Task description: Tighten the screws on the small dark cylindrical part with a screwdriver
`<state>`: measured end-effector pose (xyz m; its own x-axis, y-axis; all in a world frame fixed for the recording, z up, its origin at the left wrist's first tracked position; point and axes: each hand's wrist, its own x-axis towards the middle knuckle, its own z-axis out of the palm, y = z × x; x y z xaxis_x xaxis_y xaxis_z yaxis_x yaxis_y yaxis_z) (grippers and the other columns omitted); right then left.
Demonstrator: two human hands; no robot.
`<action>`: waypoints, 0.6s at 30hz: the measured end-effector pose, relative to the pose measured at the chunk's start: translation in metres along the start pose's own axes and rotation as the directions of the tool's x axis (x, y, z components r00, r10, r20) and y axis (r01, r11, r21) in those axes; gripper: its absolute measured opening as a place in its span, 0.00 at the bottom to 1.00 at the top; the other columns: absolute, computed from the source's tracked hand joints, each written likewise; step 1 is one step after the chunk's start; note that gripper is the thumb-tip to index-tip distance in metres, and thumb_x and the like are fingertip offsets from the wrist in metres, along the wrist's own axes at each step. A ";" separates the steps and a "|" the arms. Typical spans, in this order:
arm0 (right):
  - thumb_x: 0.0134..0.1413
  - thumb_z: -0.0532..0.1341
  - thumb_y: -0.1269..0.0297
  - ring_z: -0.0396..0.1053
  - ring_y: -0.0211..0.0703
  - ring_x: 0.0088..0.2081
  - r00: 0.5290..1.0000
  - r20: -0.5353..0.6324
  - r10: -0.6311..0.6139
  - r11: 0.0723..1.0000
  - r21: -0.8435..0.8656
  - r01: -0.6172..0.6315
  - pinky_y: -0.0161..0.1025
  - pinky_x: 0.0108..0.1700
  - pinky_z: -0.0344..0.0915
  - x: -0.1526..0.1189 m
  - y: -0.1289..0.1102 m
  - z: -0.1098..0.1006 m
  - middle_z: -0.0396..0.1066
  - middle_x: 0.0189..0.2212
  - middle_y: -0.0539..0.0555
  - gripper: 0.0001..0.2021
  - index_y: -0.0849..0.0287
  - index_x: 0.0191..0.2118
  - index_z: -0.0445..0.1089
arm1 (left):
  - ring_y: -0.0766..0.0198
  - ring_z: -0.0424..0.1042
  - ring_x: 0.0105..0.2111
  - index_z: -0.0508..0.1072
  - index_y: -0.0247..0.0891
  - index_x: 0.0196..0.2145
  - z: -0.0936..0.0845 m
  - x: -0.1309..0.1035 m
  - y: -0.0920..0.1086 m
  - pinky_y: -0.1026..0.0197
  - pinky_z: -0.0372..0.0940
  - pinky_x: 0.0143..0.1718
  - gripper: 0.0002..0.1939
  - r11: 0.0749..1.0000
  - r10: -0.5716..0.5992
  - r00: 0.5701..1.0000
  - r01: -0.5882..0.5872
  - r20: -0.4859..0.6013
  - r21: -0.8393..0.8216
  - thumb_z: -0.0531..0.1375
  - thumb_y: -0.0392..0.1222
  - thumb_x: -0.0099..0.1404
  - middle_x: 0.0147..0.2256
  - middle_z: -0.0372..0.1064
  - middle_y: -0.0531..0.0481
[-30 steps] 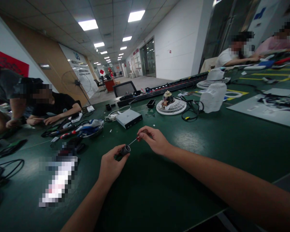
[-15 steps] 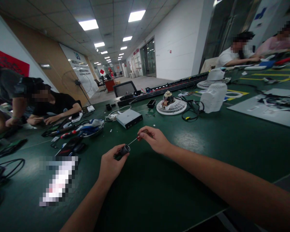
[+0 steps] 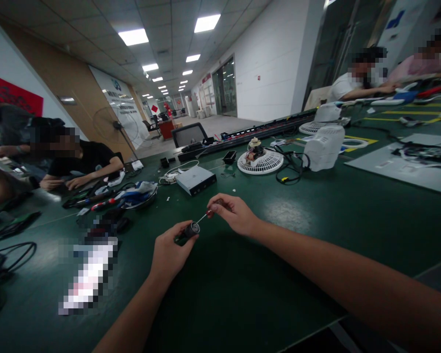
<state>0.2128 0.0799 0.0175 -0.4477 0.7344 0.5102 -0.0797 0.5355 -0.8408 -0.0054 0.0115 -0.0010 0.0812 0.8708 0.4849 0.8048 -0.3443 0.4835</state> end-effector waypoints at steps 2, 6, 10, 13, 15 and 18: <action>0.64 0.57 0.61 0.74 0.41 0.35 1.000 -0.024 -0.014 0.996 -0.088 0.012 0.39 0.38 0.68 0.000 -0.001 0.000 0.75 0.32 0.52 0.08 0.59 0.40 0.69 | 0.59 0.78 0.37 0.75 0.44 0.47 0.000 0.000 0.001 0.53 0.74 0.44 0.17 1.000 0.001 1.000 -0.001 -0.004 0.003 0.65 0.41 0.59 0.39 0.79 0.52; 0.65 0.56 0.62 0.73 0.40 0.32 0.999 -0.027 -0.044 0.979 -0.202 0.037 0.38 0.36 0.67 -0.001 -0.005 0.000 0.74 0.29 0.51 0.08 0.59 0.37 0.68 | 0.58 0.78 0.37 0.76 0.44 0.46 0.002 0.000 0.001 0.53 0.74 0.44 0.17 1.000 0.007 1.000 -0.007 0.005 0.010 0.65 0.40 0.58 0.40 0.79 0.51; 0.64 0.56 0.62 0.72 0.39 0.30 0.994 -0.092 -0.066 0.972 -0.231 0.043 0.36 0.34 0.65 -0.001 -0.005 -0.001 0.74 0.28 0.51 0.08 0.60 0.36 0.68 | 0.57 0.78 0.39 0.76 0.44 0.47 0.004 -0.001 -0.001 0.53 0.74 0.44 0.18 0.999 0.017 1.000 -0.017 0.020 0.037 0.65 0.41 0.58 0.41 0.79 0.50; 0.64 0.56 0.61 0.72 0.40 0.31 0.998 -0.050 -0.043 0.983 -0.180 0.033 0.37 0.35 0.66 -0.001 -0.002 -0.001 0.73 0.28 0.51 0.09 0.60 0.36 0.68 | 0.57 0.77 0.39 0.76 0.44 0.47 0.004 -0.001 -0.003 0.53 0.73 0.44 0.18 0.999 0.022 0.999 -0.024 0.035 0.047 0.66 0.40 0.58 0.42 0.78 0.50; 0.64 0.56 0.61 0.73 0.40 0.32 0.999 -0.034 -0.005 0.993 -0.121 0.001 0.38 0.36 0.67 0.000 0.000 -0.001 0.73 0.29 0.52 0.09 0.60 0.37 0.68 | 0.57 0.77 0.39 0.76 0.44 0.48 0.004 -0.001 -0.003 0.52 0.73 0.44 0.18 0.998 0.023 0.999 -0.025 0.035 0.053 0.66 0.40 0.58 0.42 0.78 0.50; 0.64 0.56 0.60 0.74 0.41 0.33 0.998 -0.062 0.033 0.993 -0.111 -0.040 0.39 0.37 0.68 0.000 0.002 -0.001 0.74 0.29 0.53 0.09 0.60 0.37 0.69 | 0.56 0.77 0.39 0.75 0.45 0.48 0.004 -0.002 -0.003 0.52 0.73 0.43 0.18 0.998 0.016 0.999 -0.018 0.033 0.061 0.66 0.41 0.58 0.42 0.78 0.51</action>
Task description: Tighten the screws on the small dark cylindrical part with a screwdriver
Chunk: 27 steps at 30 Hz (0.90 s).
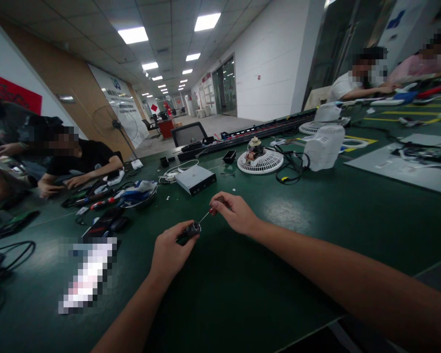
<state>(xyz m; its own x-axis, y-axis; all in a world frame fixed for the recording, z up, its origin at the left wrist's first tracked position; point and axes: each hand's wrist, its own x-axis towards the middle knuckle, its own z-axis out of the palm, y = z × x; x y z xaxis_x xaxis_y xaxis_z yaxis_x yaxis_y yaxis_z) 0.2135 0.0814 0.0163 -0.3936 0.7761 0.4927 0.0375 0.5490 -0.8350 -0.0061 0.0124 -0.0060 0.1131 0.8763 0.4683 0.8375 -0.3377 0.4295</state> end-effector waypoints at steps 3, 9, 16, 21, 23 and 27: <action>0.64 0.57 0.60 0.73 0.41 0.32 1.000 0.016 -0.002 1.000 0.011 0.002 0.39 0.37 0.68 0.001 0.001 -0.001 0.74 0.29 0.52 0.09 0.60 0.37 0.69 | 0.57 0.77 0.38 0.75 0.45 0.48 0.000 0.000 0.000 0.52 0.73 0.43 0.18 1.000 0.003 1.000 -0.003 0.003 0.004 0.66 0.41 0.58 0.42 0.78 0.51; 0.63 0.57 0.60 0.73 0.39 0.31 1.000 0.000 0.024 0.998 0.065 -0.024 0.38 0.36 0.68 0.002 0.004 0.000 0.74 0.29 0.52 0.10 0.61 0.37 0.69 | 0.57 0.77 0.37 0.75 0.44 0.48 0.000 0.001 -0.001 0.52 0.73 0.41 0.18 1.000 0.002 1.000 -0.002 -0.003 0.002 0.66 0.41 0.58 0.41 0.78 0.51; 0.64 0.56 0.62 0.74 0.40 0.32 0.999 0.011 -0.038 0.996 -0.079 0.039 0.38 0.36 0.67 -0.002 -0.009 0.001 0.75 0.30 0.53 0.08 0.60 0.38 0.69 | 0.57 0.78 0.37 0.76 0.44 0.47 0.001 0.001 -0.001 0.54 0.73 0.41 0.17 1.000 -0.004 1.000 0.004 -0.001 -0.005 0.65 0.42 0.58 0.41 0.79 0.51; 0.64 0.56 0.63 0.73 0.40 0.31 0.997 0.047 -0.064 0.990 -0.124 0.070 0.37 0.34 0.66 -0.003 -0.012 0.002 0.74 0.30 0.52 0.08 0.60 0.38 0.68 | 0.58 0.78 0.37 0.76 0.45 0.47 0.000 0.002 0.001 0.55 0.72 0.41 0.17 1.000 -0.017 1.000 0.017 0.004 -0.006 0.65 0.42 0.59 0.40 0.79 0.52; 0.65 0.55 0.63 0.72 0.40 0.31 0.996 0.028 -0.080 0.987 -0.140 0.083 0.37 0.35 0.65 -0.003 -0.009 0.002 0.74 0.30 0.52 0.08 0.60 0.38 0.68 | 0.58 0.77 0.37 0.75 0.46 0.47 0.000 0.002 0.000 0.54 0.72 0.41 0.17 1.000 -0.030 1.000 0.030 0.003 0.008 0.66 0.43 0.58 0.40 0.79 0.52; 0.66 0.53 0.62 0.68 0.40 0.33 0.962 -0.120 -0.246 0.947 -0.241 0.212 0.39 0.38 0.64 -0.004 -0.005 -0.001 0.70 0.31 0.53 0.09 0.58 0.35 0.65 | 0.58 0.77 0.37 0.75 0.46 0.48 0.001 0.002 -0.002 0.54 0.72 0.41 0.18 0.998 -0.063 0.998 0.063 0.013 0.014 0.66 0.42 0.58 0.40 0.78 0.53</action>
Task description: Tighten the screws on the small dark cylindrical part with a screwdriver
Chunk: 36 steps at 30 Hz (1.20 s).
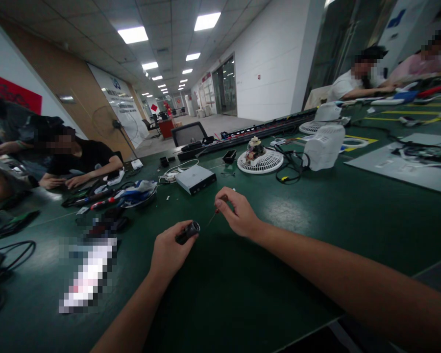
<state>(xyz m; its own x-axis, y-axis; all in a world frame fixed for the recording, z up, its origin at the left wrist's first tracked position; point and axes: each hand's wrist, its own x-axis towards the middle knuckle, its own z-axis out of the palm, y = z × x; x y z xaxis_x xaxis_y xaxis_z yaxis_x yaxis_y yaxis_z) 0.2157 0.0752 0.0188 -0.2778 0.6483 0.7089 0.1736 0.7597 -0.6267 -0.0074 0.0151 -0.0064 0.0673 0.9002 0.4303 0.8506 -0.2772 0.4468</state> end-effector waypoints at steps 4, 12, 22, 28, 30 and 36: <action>0.67 0.49 0.66 0.67 0.43 0.38 0.990 -0.046 -0.132 0.977 -0.176 0.122 0.41 0.43 0.64 0.008 0.003 -0.011 0.69 0.36 0.56 0.08 0.59 0.39 0.64 | 0.57 0.77 0.39 0.75 0.46 0.49 -0.001 0.000 0.001 0.53 0.73 0.42 0.18 1.000 -0.025 0.999 0.025 0.032 -0.004 0.65 0.44 0.59 0.41 0.78 0.52; 0.45 0.67 0.44 0.68 0.46 0.25 0.793 0.355 0.494 0.664 -0.743 -0.081 0.42 0.29 0.64 0.019 0.023 -0.032 0.68 0.19 0.55 0.20 0.58 0.22 0.72 | 0.56 0.78 0.38 0.75 0.45 0.48 -0.002 0.000 0.001 0.52 0.74 0.41 0.18 1.000 0.003 1.000 -0.002 0.031 -0.019 0.65 0.43 0.59 0.41 0.79 0.51; 0.50 0.66 0.66 0.72 0.44 0.31 0.842 0.448 0.301 0.879 -0.473 -0.062 0.40 0.34 0.66 0.013 0.014 -0.015 0.77 0.30 0.54 0.05 0.55 0.34 0.80 | 0.57 0.78 0.37 0.76 0.45 0.47 -0.002 -0.001 0.001 0.53 0.74 0.41 0.18 0.999 0.034 0.999 -0.033 0.031 -0.026 0.65 0.42 0.58 0.40 0.79 0.51; 0.57 0.64 0.70 0.71 0.41 0.40 0.889 0.448 0.097 0.976 -0.217 0.003 0.39 0.43 0.66 0.006 -0.004 0.000 0.74 0.40 0.55 0.08 0.57 0.42 0.78 | 0.57 0.77 0.39 0.75 0.44 0.48 -0.001 -0.002 0.004 0.53 0.73 0.42 0.18 0.999 0.041 0.996 -0.039 0.078 -0.029 0.65 0.42 0.59 0.42 0.78 0.50; 0.57 0.63 0.73 0.71 0.40 0.39 0.872 0.480 0.096 0.984 -0.178 -0.010 0.38 0.42 0.66 0.005 -0.009 0.003 0.75 0.37 0.54 0.09 0.58 0.43 0.77 | 0.57 0.77 0.41 0.75 0.44 0.49 -0.001 -0.002 0.005 0.53 0.72 0.44 0.18 0.996 0.084 0.992 -0.081 0.091 -0.040 0.65 0.42 0.59 0.43 0.78 0.50; 0.54 0.66 0.73 0.71 0.41 0.39 0.876 0.481 0.025 0.987 -0.150 0.054 0.38 0.43 0.65 0.002 -0.009 0.006 0.76 0.35 0.53 0.06 0.58 0.38 0.78 | 0.56 0.77 0.40 0.75 0.44 0.48 -0.006 -0.005 0.010 0.53 0.72 0.43 0.18 0.983 0.180 0.982 -0.177 0.062 -0.056 0.66 0.44 0.59 0.41 0.78 0.49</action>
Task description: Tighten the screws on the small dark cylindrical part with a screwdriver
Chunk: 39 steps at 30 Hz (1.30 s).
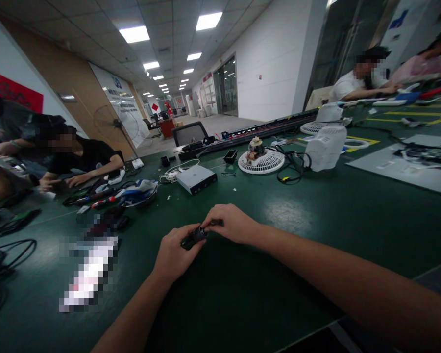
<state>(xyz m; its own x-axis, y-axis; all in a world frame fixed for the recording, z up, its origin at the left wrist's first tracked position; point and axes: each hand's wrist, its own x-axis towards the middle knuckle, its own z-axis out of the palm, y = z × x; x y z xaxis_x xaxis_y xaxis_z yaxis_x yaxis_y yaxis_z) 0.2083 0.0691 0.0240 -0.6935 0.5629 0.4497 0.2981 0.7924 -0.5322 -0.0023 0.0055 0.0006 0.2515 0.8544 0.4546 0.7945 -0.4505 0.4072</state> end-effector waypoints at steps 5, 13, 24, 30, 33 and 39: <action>0.53 0.67 0.71 0.70 0.41 0.38 0.999 -0.027 -0.021 1.000 -0.016 0.021 0.39 0.42 0.64 -0.001 0.002 0.001 0.74 0.33 0.53 0.04 0.60 0.36 0.78 | 0.56 0.76 0.41 0.75 0.44 0.48 -0.001 -0.001 -0.001 0.52 0.71 0.44 0.18 0.999 0.042 0.999 -0.042 0.007 0.000 0.65 0.43 0.60 0.42 0.78 0.47; 0.54 0.66 0.69 0.69 0.42 0.38 0.998 -0.057 0.000 1.000 -0.023 -0.002 0.40 0.42 0.63 -0.002 -0.004 -0.001 0.74 0.33 0.53 0.03 0.59 0.35 0.78 | 0.56 0.77 0.41 0.74 0.42 0.49 0.000 -0.002 -0.003 0.54 0.72 0.43 0.19 0.996 0.092 0.995 -0.092 -0.041 0.005 0.66 0.43 0.59 0.42 0.77 0.47; 0.53 0.67 0.68 0.69 0.42 0.38 0.995 -0.090 0.039 0.998 -0.043 -0.043 0.39 0.41 0.63 -0.002 -0.005 0.003 0.73 0.32 0.53 0.02 0.60 0.32 0.76 | 0.56 0.77 0.41 0.75 0.43 0.48 -0.002 -0.001 -0.003 0.53 0.72 0.43 0.18 0.992 0.121 0.991 -0.122 -0.056 -0.025 0.65 0.43 0.60 0.41 0.78 0.47; 0.61 0.59 0.66 0.66 0.45 0.38 0.956 -0.069 -0.285 0.902 -0.357 0.244 0.43 0.41 0.63 -0.004 -0.006 0.001 0.72 0.36 0.57 0.09 0.63 0.39 0.75 | 0.56 0.77 0.40 0.75 0.42 0.48 0.000 0.000 0.001 0.53 0.72 0.43 0.19 0.996 0.070 0.991 -0.076 -0.112 -0.050 0.67 0.42 0.58 0.42 0.78 0.47; 0.64 0.56 0.66 0.65 0.46 0.38 0.931 -0.045 -0.363 0.841 -0.447 0.306 0.43 0.40 0.63 -0.003 -0.007 0.000 0.72 0.38 0.59 0.11 0.65 0.41 0.74 | 0.56 0.77 0.40 0.74 0.42 0.48 0.000 -0.001 0.002 0.53 0.72 0.43 0.19 0.996 0.065 0.989 -0.072 -0.132 -0.048 0.67 0.42 0.58 0.42 0.78 0.48; 0.64 0.57 0.65 0.65 0.46 0.39 0.939 -0.028 -0.344 0.841 -0.454 0.294 0.42 0.40 0.63 -0.002 -0.006 -0.002 0.73 0.39 0.57 0.09 0.61 0.40 0.74 | 0.57 0.77 0.40 0.74 0.41 0.48 0.000 -0.001 0.001 0.53 0.73 0.43 0.18 0.995 0.078 0.990 -0.084 -0.120 -0.048 0.67 0.42 0.59 0.42 0.78 0.47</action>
<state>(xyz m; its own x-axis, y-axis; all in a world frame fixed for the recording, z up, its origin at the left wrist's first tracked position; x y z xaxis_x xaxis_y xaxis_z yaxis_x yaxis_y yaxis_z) 0.2088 0.0634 0.0276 -0.7350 0.2628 0.6251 0.3445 0.9387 0.0104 -0.0015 0.0039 0.0004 0.2446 0.7795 0.5766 0.7431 -0.5327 0.4050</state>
